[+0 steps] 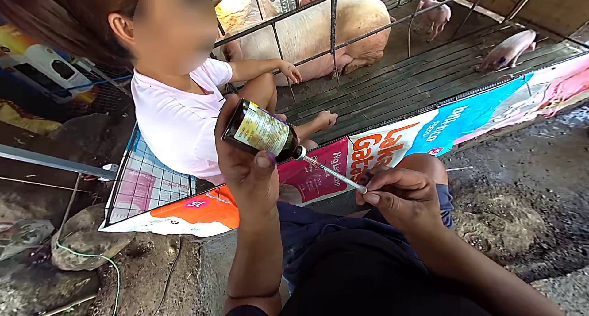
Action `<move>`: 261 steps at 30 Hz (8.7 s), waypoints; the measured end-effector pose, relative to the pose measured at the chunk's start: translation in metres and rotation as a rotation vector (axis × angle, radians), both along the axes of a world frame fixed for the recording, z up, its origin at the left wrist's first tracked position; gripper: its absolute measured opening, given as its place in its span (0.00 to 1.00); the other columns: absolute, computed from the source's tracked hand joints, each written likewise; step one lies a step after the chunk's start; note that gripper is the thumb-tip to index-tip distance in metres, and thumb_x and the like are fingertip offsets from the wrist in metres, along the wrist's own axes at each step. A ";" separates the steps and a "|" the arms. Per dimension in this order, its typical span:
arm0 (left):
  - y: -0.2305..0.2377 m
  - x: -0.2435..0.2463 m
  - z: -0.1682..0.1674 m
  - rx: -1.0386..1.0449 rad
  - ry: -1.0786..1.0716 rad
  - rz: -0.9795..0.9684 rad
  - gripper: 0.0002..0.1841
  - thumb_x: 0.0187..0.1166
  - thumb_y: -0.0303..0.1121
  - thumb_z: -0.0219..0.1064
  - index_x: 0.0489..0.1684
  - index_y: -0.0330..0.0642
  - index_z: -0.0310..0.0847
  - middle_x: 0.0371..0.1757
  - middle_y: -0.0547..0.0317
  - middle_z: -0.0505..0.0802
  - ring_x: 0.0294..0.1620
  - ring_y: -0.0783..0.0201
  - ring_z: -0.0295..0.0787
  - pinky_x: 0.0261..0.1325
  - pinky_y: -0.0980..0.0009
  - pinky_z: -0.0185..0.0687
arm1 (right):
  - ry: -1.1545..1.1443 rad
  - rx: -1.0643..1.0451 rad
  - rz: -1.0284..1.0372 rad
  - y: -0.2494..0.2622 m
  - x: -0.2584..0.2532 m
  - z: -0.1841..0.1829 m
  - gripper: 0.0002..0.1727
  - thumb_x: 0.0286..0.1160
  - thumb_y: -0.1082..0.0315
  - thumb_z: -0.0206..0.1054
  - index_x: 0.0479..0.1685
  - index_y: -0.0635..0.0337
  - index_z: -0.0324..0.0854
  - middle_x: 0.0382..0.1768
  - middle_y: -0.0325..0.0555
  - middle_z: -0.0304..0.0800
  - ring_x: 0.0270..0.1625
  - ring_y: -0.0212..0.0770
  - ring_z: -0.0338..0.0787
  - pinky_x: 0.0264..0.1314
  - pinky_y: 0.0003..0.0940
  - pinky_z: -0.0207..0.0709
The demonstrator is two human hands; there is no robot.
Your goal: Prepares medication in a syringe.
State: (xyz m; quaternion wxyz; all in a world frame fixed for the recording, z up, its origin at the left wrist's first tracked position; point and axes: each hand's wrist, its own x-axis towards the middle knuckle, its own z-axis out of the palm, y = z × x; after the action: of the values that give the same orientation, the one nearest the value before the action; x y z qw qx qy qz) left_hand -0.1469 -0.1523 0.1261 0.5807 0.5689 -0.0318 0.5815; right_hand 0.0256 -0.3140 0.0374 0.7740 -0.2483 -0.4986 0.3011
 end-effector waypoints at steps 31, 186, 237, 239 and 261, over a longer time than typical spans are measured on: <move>0.002 -0.023 0.014 0.070 0.002 0.095 0.46 0.67 0.43 0.82 0.85 0.43 0.58 0.63 0.45 0.87 0.55 0.50 0.91 0.54 0.54 0.92 | -0.157 -0.061 0.085 0.004 -0.006 -0.008 0.17 0.79 0.78 0.62 0.62 0.62 0.88 0.52 0.48 0.92 0.42 0.30 0.90 0.45 0.26 0.88; 0.006 -0.025 0.028 0.046 0.008 -0.057 0.44 0.68 0.43 0.82 0.84 0.42 0.59 0.63 0.42 0.88 0.51 0.48 0.93 0.48 0.54 0.95 | -0.707 0.209 -0.672 -0.001 -0.024 -0.004 0.11 0.78 0.80 0.66 0.56 0.66 0.86 0.60 0.55 0.90 0.65 0.44 0.90 0.69 0.35 0.85; 0.002 -0.026 0.035 0.067 0.089 -0.103 0.44 0.71 0.41 0.80 0.86 0.41 0.58 0.69 0.45 0.84 0.56 0.51 0.91 0.53 0.58 0.94 | -0.689 0.119 -0.255 -0.003 -0.031 0.006 0.14 0.81 0.74 0.69 0.63 0.65 0.85 0.59 0.55 0.89 0.62 0.39 0.91 0.66 0.29 0.87; 0.001 -0.025 0.035 0.070 0.087 -0.103 0.43 0.71 0.41 0.80 0.86 0.41 0.58 0.69 0.45 0.84 0.58 0.51 0.91 0.53 0.58 0.94 | -0.692 0.127 -0.255 -0.003 -0.031 0.006 0.13 0.80 0.74 0.69 0.61 0.66 0.86 0.59 0.55 0.89 0.62 0.39 0.91 0.67 0.29 0.87; 0.003 -0.028 0.033 0.089 0.086 -0.086 0.43 0.72 0.41 0.79 0.85 0.39 0.58 0.71 0.45 0.83 0.59 0.51 0.90 0.55 0.58 0.93 | -0.665 0.132 -0.257 -0.003 -0.032 0.007 0.12 0.80 0.74 0.70 0.58 0.65 0.87 0.58 0.53 0.90 0.59 0.37 0.93 0.64 0.28 0.89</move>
State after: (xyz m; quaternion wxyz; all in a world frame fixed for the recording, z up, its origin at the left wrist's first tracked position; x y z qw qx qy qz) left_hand -0.1746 -0.1491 0.1592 0.5801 0.6165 -0.0569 0.5293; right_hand -0.0063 -0.3166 0.0441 0.6155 -0.3429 -0.7061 0.0711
